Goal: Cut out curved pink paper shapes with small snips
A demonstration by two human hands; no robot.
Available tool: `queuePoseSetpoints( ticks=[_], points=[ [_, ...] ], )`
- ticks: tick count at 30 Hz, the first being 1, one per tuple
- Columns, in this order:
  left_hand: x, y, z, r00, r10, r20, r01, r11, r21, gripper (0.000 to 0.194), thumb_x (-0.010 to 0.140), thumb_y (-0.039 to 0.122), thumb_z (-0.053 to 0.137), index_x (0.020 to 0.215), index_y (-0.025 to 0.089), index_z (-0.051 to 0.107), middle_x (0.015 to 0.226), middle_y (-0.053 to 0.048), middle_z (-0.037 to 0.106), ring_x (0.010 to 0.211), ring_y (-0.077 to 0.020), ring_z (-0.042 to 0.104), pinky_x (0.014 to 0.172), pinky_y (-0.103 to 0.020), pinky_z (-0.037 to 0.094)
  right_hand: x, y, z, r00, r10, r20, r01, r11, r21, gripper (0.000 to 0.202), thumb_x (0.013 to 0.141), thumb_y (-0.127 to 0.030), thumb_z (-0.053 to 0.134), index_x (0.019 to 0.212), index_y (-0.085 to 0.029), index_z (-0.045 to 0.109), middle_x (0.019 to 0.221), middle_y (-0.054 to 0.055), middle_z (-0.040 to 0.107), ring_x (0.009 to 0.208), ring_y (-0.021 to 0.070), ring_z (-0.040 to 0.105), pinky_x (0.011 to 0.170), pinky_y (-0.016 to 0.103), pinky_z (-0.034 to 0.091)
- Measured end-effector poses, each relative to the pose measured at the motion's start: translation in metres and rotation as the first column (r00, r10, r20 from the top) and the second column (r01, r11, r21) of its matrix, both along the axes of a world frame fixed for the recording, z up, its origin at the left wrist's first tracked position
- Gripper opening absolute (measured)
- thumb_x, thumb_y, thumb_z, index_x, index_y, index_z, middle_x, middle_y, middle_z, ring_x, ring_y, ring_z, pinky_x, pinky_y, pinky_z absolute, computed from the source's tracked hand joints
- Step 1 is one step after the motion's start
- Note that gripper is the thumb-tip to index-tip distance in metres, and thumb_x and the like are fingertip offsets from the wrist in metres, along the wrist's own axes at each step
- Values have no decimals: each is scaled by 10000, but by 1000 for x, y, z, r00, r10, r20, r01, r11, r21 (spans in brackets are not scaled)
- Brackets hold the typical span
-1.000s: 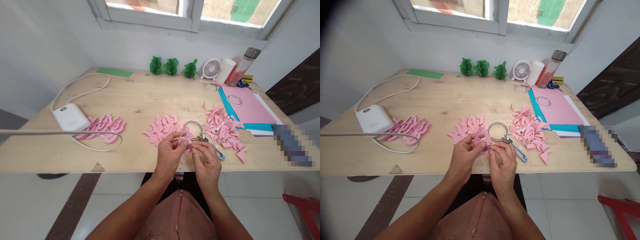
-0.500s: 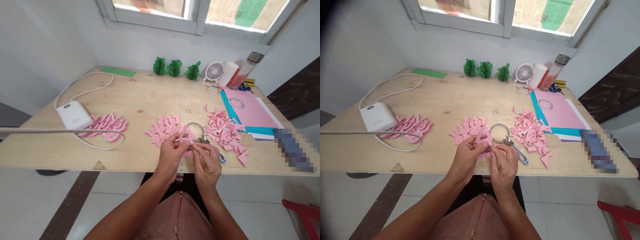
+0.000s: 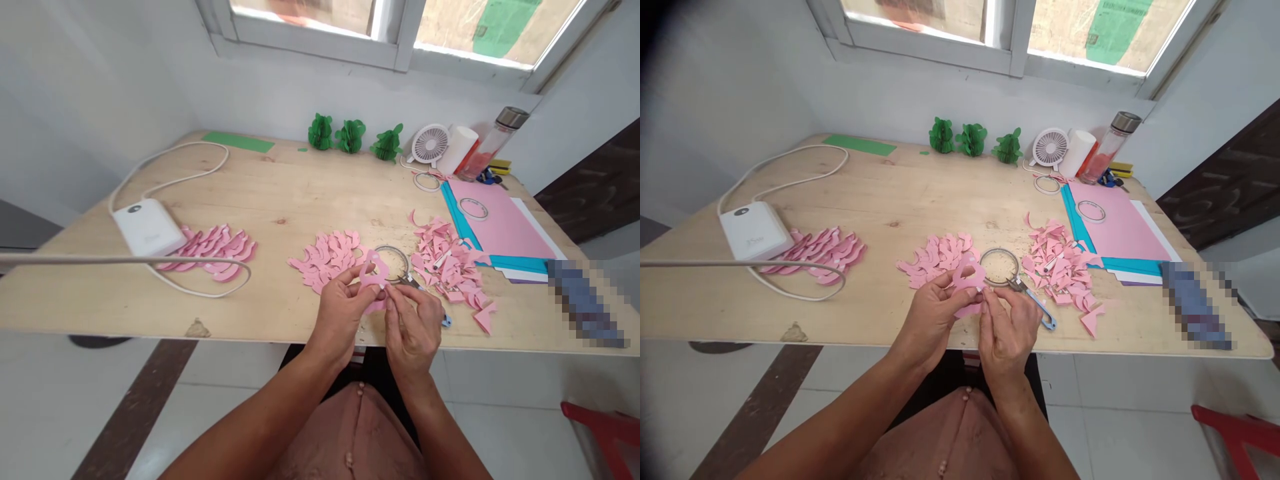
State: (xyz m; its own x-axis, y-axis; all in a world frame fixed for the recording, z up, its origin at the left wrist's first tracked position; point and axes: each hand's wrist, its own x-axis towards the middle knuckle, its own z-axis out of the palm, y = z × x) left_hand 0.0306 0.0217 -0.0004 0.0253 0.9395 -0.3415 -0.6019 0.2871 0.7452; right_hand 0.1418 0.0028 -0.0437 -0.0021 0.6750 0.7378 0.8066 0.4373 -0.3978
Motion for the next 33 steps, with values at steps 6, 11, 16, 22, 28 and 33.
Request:
queuePoseSetpoints(
  ticks=[6, 11, 16, 22, 28, 33],
  points=[
    [0, -1, 1, 1000, -1, 21, 1, 1000, -2, 408, 663, 118, 714, 1047, 119, 574, 648, 1, 700, 629, -103, 662, 705, -197, 486, 1, 2, 1, 998, -34, 57, 30, 997, 64, 290, 833, -116, 567, 1095, -225, 628, 982, 76, 638, 910, 215, 581, 811, 391, 430],
    [0, -2, 4, 1000, -2, 29, 2, 1000, -13, 426, 645, 116, 721, 1048, 118, 584, 654, -1, 702, 646, -117, 670, 718, -207, 482, 2, 2, 1, 994, -40, 104, 36, 998, 48, 298, 838, -129, 558, 1118, -212, 618, 1005, 90, 639, 937, 223, 570, 822, 393, 418],
    [-1, -1, 7, 999, 11, 41, -10, 1000, -29, 506, 613, 129, 750, 1091, 114, 585, 627, 8, 693, 638, -126, 666, 736, -233, 480, 2, 3, -3, 992, -36, 120, 34, 999, 24, 332, 845, -135, 543, 1163, -214, 595, 1042, 100, 629, 975, 231, 557, 846, 400, 407],
    [-1, 1, 6, 999, 32, 34, -31, 999, -29, 481, 611, 158, 764, 1060, 111, 599, 647, -1, 690, 611, -110, 644, 698, -229, 482, -1, 2, -2, 996, -2, 86, 3, 1000, -11, 349, 844, -121, 534, 1177, -213, 578, 1046, 100, 623, 960, 226, 554, 843, 404, 413],
    [1, 2, 2, 996, 84, -15, -84, 996, -12, 419, 619, 224, 765, 993, 109, 616, 653, 5, 670, 580, -90, 601, 628, -211, 467, -6, -4, 0, 999, 53, 12, -52, 997, -61, 378, 847, -110, 507, 1213, -195, 550, 1068, 109, 611, 990, 232, 548, 850, 410, 427],
    [1, 2, 1, 993, 81, -82, -81, 997, 3, 450, 603, 170, 749, 1032, 130, 621, 639, 24, 663, 574, -76, 575, 633, -201, 452, -9, -10, -3, 998, 62, -18, -64, 992, -113, 425, 870, -116, 449, 1289, -177, 486, 1123, 129, 587, 1049, 245, 523, 887, 436, 414]
  ],
)
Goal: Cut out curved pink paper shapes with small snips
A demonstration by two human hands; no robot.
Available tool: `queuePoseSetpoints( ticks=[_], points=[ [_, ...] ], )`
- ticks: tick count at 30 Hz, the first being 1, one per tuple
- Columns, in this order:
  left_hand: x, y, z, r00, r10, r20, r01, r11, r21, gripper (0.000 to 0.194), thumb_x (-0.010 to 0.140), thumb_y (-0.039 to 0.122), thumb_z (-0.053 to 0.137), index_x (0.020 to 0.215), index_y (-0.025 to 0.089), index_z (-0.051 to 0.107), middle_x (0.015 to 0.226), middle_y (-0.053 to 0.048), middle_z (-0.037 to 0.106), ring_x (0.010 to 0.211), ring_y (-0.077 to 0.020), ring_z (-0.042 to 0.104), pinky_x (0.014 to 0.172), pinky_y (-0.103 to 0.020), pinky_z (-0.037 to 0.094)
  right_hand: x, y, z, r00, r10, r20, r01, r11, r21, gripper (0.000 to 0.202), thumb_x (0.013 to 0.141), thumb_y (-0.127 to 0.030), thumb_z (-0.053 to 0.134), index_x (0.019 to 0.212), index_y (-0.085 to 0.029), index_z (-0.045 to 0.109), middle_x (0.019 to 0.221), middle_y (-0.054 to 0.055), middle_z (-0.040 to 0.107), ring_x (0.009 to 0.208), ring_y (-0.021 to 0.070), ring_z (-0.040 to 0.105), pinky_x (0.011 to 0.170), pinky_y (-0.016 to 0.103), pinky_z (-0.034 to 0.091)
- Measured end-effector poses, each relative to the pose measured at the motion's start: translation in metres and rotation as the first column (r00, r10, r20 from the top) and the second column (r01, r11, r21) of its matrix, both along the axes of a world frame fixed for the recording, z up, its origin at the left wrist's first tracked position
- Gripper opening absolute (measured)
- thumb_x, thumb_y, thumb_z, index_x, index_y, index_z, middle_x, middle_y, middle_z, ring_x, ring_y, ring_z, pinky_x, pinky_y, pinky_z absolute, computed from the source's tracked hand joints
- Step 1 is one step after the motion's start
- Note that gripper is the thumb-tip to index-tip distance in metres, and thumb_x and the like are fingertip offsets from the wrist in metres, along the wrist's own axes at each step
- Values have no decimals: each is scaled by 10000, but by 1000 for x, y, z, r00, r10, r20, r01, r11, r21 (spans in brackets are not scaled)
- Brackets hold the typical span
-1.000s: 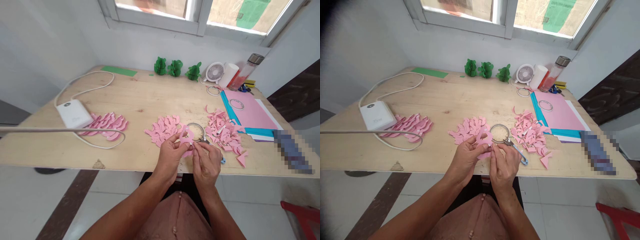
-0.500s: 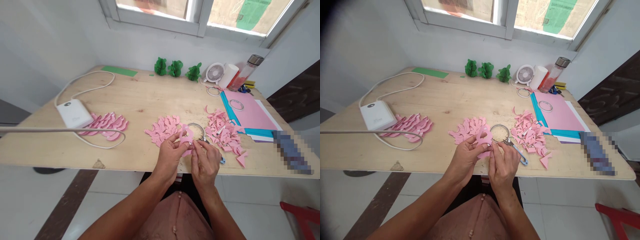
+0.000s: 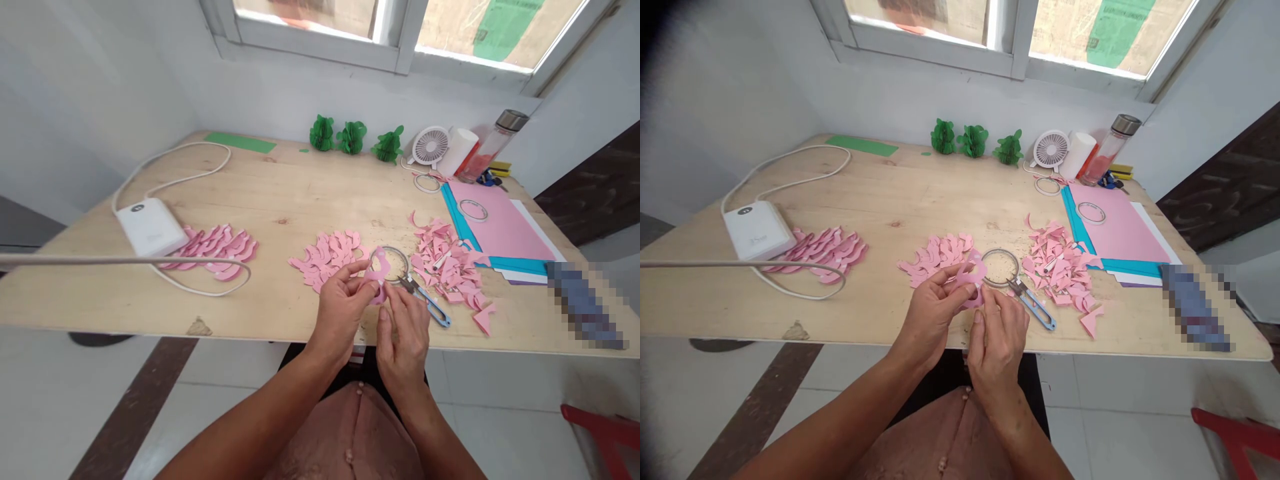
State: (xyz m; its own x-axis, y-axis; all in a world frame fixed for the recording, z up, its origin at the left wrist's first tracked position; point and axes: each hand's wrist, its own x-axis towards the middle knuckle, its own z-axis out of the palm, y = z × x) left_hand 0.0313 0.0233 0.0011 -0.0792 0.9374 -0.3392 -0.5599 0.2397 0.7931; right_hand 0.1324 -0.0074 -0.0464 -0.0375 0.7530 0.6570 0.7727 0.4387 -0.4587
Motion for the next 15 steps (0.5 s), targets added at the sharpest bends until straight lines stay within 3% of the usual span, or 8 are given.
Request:
queuePoseSetpoints(
  ticks=[7, 15],
  points=[
    [0, 0, 1, 998, 24, -49, -24, 1000, -4, 383, 656, 222, 718, 1017, 130, 632, 644, 11, 652, 614, -94, 581, 635, -210, 449, -1, -2, -3, 999, -11, 49, 12, 1000, -25, 464, 877, -131, 445, 1339, -176, 423, 1182, 137, 555, 1099, 255, 488, 918, 455, 397],
    [8, -2, -6, 994, 93, -57, -89, 993, 74, 358, 637, 163, 730, 980, 144, 631, 681, 21, 631, 667, -92, 582, 692, -217, 465, -9, -13, 4, 982, 52, -184, -94, 969, -227, 434, 914, -188, 381, 1347, -192, 407, 1249, 127, 507, 1187, 241, 431, 971, 473, 382]
  ],
)
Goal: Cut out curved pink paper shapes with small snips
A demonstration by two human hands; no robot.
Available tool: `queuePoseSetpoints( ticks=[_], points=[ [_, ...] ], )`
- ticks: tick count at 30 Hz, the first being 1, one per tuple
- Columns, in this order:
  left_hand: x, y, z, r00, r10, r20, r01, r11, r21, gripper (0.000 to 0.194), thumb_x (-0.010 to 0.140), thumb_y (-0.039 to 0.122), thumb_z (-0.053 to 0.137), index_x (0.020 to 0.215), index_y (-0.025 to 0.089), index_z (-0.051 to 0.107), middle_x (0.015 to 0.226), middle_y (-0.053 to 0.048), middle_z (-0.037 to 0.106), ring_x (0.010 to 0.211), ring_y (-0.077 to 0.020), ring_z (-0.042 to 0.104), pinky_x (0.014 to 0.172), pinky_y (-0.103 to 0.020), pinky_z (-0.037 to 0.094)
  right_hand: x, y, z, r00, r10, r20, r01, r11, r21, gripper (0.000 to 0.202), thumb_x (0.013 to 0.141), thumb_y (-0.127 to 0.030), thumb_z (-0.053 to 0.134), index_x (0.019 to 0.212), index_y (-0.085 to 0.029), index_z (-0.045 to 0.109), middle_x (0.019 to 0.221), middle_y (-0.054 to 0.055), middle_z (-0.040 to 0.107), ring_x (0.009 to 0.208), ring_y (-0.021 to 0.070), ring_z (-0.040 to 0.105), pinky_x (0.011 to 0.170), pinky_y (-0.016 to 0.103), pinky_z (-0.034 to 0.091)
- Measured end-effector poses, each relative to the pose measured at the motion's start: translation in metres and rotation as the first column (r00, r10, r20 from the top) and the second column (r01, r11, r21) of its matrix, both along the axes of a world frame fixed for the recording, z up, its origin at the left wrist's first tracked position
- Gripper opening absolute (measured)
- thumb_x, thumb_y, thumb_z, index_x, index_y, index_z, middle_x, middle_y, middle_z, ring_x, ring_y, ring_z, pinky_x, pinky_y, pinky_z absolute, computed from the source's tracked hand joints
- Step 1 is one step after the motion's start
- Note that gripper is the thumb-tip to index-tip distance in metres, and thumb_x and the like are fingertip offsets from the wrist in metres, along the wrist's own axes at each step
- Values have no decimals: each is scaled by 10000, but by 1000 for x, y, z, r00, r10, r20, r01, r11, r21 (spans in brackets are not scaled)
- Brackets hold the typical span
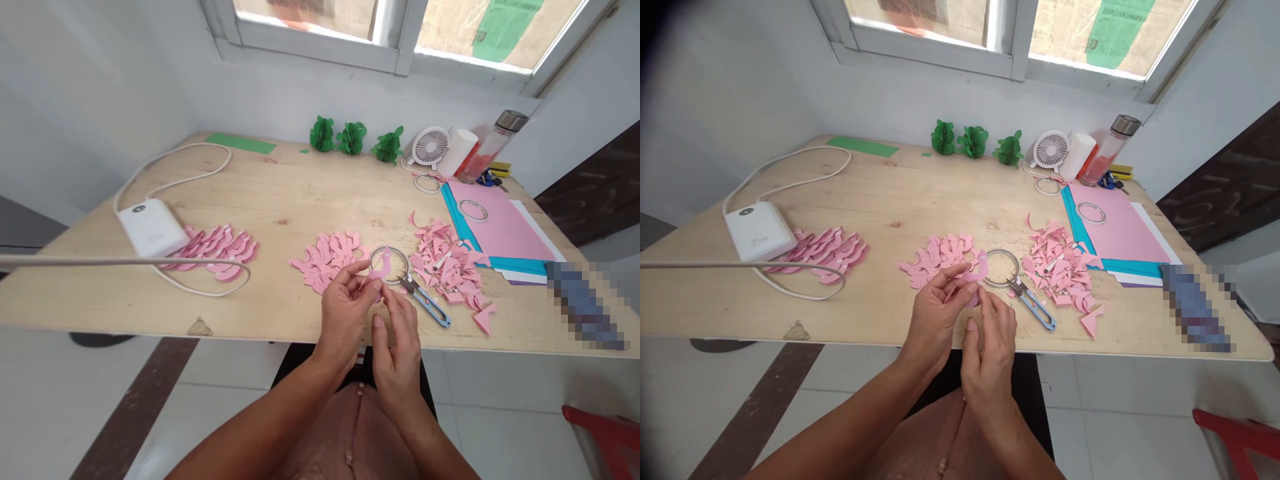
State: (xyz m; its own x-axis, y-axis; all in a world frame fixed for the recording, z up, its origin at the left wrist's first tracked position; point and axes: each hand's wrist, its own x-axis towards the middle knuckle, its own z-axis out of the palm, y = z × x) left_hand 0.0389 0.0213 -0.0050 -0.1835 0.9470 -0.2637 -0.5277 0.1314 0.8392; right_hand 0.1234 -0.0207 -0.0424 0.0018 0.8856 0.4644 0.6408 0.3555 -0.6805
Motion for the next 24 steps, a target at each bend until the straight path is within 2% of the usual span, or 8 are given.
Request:
queuePoseSetpoints(
  ticks=[3, 7, 11, 15, 20, 24],
  points=[
    [2, -1, -1, 998, 37, -50, -36, 999, 18, 308, 674, 177, 711, 969, 146, 629, 680, 24, 615, 652, -90, 577, 659, -206, 464, -5, -3, 2, 994, 29, -101, -38, 995, -87, 442, 910, -197, 377, 1351, -207, 400, 1253, 120, 500, 1171, 236, 452, 961, 469, 406],
    [3, -3, -3, 981, 90, -171, -76, 993, 87, 281, 711, 201, 697, 982, 157, 634, 690, 19, 608, 667, -101, 579, 650, -204, 464, -10, -4, 1, 986, 49, -157, -67, 992, -110, 470, 900, -180, 372, 1368, -226, 363, 1269, 118, 488, 1170, 233, 462, 953, 471, 423],
    [1, -3, -11, 919, 159, -361, -97, 978, 183, 249, 738, 216, 676, 983, 185, 650, 743, 8, 614, 706, -114, 570, 688, -213, 456, -12, -4, -1, 992, 62, -111, -71, 995, -76, 494, 896, -136, 323, 1384, -217, 328, 1297, 125, 465, 1208, 231, 429, 980, 482, 397],
    [-2, -2, -20, 830, 195, -522, -81, 969, 233, 246, 755, 215, 652, 1001, 209, 659, 728, 11, 609, 715, -128, 571, 698, -222, 444, -10, -2, -5, 998, 59, 32, -57, 998, -40, 530, 888, -113, 311, 1412, -192, 278, 1326, 143, 436, 1228, 247, 394, 976, 493, 379],
    [-4, 0, -25, 820, 196, -538, -69, 967, 246, 275, 755, 192, 644, 1030, 204, 647, 708, 20, 606, 689, -118, 569, 696, -215, 437, -8, 2, -7, 975, -24, 221, 14, 999, 45, 517, 886, -130, 359, 1400, -155, 301, 1319, 169, 446, 1195, 277, 405, 955, 506, 365],
    [-4, 3, -25, 873, 187, -450, -89, 969, 228, 291, 738, 205, 666, 1027, 192, 646, 676, 31, 574, 669, -106, 543, 700, -211, 434, -7, 3, -9, 974, -46, 222, 38, 998, 42, 526, 885, -152, 373, 1405, -157, 296, 1308, 173, 469, 1183, 288, 425, 933, 516, 379]
  ],
)
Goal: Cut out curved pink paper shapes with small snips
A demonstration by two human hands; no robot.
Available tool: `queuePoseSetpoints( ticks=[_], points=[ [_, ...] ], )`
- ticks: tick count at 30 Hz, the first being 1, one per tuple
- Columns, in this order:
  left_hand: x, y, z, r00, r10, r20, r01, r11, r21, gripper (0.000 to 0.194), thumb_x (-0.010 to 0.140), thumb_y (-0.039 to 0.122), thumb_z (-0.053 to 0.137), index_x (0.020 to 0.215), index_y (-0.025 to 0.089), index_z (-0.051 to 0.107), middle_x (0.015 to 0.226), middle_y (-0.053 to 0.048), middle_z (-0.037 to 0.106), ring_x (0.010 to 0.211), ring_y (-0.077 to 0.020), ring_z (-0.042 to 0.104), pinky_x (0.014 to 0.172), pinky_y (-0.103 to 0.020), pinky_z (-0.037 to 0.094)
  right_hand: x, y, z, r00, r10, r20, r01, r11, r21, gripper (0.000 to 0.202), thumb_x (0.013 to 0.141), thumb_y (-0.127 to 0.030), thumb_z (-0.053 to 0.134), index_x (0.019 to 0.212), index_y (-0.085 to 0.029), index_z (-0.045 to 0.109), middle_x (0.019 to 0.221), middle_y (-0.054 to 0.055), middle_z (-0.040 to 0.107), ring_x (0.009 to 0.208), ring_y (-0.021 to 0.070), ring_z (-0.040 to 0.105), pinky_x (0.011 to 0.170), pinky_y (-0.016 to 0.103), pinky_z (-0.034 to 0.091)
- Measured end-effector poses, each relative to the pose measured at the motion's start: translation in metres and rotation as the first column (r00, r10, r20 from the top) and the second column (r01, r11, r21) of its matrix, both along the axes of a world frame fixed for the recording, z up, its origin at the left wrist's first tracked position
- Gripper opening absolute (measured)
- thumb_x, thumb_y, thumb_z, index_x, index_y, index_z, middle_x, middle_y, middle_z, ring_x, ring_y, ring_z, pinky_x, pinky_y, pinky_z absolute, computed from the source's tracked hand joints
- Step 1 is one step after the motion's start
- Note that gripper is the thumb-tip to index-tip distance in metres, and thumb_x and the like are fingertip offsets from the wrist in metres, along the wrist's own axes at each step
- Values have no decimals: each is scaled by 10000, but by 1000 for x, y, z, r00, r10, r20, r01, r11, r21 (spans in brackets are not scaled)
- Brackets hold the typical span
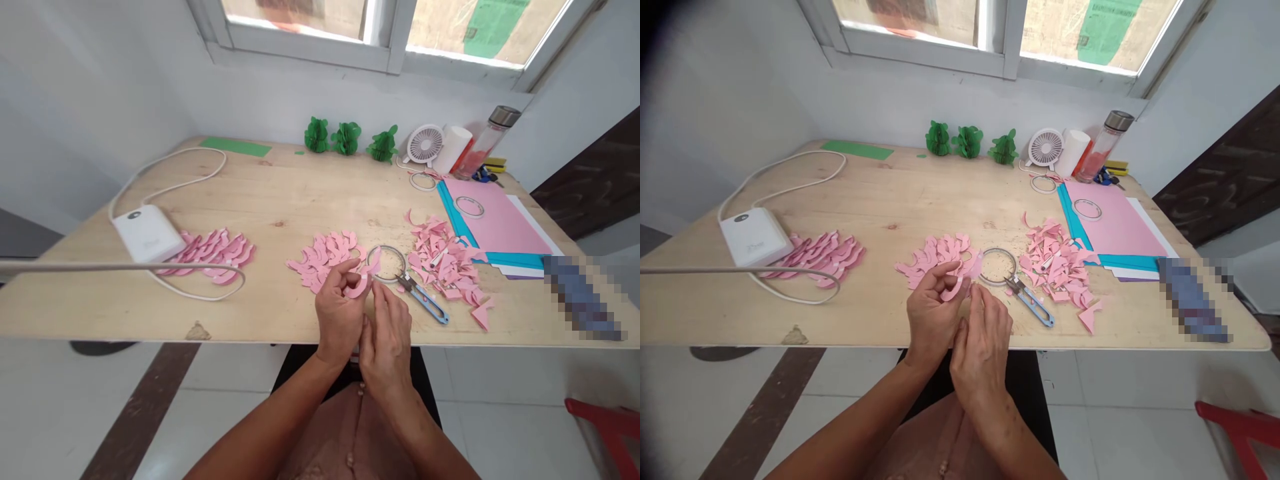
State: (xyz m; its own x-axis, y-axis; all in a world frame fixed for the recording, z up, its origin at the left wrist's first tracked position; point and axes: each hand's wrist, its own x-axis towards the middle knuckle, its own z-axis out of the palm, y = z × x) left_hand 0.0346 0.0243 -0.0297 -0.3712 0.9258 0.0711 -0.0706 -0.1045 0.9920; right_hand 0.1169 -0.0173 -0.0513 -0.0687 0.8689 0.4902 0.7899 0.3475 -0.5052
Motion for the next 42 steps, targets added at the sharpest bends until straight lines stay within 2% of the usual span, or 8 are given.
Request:
queuePoseSetpoints(
  ticks=[5, 9, 12, 16, 25, 29, 35, 42],
  points=[
    [-1, 5, 9, 963, -38, 267, 62, 995, -82, 333, 664, 202, 723, 985, 167, 641, 586, 52, 559, 587, -91, 524, 652, -209, 436, 7, 3, -1, 969, 2, -246, -31, 993, -112, 454, 886, -202, 410, 1339, -182, 409, 1254, 145, 532, 1159, 258, 477, 940, 494, 411],
    [0, 3, 18, 916, -57, 398, 118, 985, -129, 338, 646, 194, 736, 965, 140, 636, 578, 46, 592, 555, -78, 526, 645, -208, 437, 12, 8, 3, 829, -42, -557, -93, 973, -212, 324, 884, -260, 465, 1185, -185, 556, 1131, 117, 619, 1025, 209, 585, 870, 389, 483],
    [0, 1, 22, 913, -59, 403, 121, 984, -130, 349, 643, 186, 742, 973, 139, 638, 568, 51, 598, 551, -71, 527, 645, -198, 433, 15, 12, 9, 729, -100, -677, -111, 959, -261, 241, 868, -296, 506, 1032, -167, 627, 990, 90, 672, 912, 193, 625, 794, 340, 501],
    [2, -2, 20, 925, -75, 373, 128, 985, -118, 348, 648, 205, 743, 975, 156, 634, 581, 50, 608, 541, -75, 536, 628, -201, 445, 15, 15, 16, 684, -137, -716, -149, 935, -322, 225, 849, -344, 536, 900, -162, 657, 826, 50, 680, 804, 178, 621, 733, 304, 481],
    [2, -14, 12, 989, -117, 89, 119, 993, -22, 305, 694, 211, 716, 994, 202, 666, 787, -12, 694, 756, -139, 640, 735, -225, 472, 10, 23, 18, 587, -209, -782, -115, 934, -337, 215, 793, -347, 598, 701, -154, 621, 638, -4, 586, 610, 122, 508, 599, 243, 412],
    [3, -12, 10, 983, -132, 125, 139, 989, -49, 289, 713, 223, 696, 998, 194, 657, 760, -9, 687, 728, -133, 633, 704, -217, 468, 10, 23, 19, 502, -217, -837, -134, 937, -323, 236, 782, -341, 592, 627, -165, 567, 579, -21, 524, 579, 116, 468, 575, 236, 391],
    [3, -8, 12, 963, -141, 231, 158, 986, -59, 278, 702, 226, 704, 968, 176, 638, 671, 14, 660, 641, -113, 598, 679, -218, 463, 9, 22, 18, 420, -203, -885, -210, 927, -312, 282, 809, -388, 564, 642, -162, 578, 628, 0, 557, 604, 122, 489, 603, 248, 408],
    [2, -7, 8, 957, -165, 241, 184, 981, -62, 283, 701, 227, 695, 973, 172, 641, 700, -4, 654, 694, -137, 609, 685, -235, 474, 9, 22, 18, 466, -220, -857, -192, 920, -341, 170, 771, -328, 632, 709, -171, 610, 640, -23, 570, 625, 112, 502, 607, 224, 402]
  ],
)
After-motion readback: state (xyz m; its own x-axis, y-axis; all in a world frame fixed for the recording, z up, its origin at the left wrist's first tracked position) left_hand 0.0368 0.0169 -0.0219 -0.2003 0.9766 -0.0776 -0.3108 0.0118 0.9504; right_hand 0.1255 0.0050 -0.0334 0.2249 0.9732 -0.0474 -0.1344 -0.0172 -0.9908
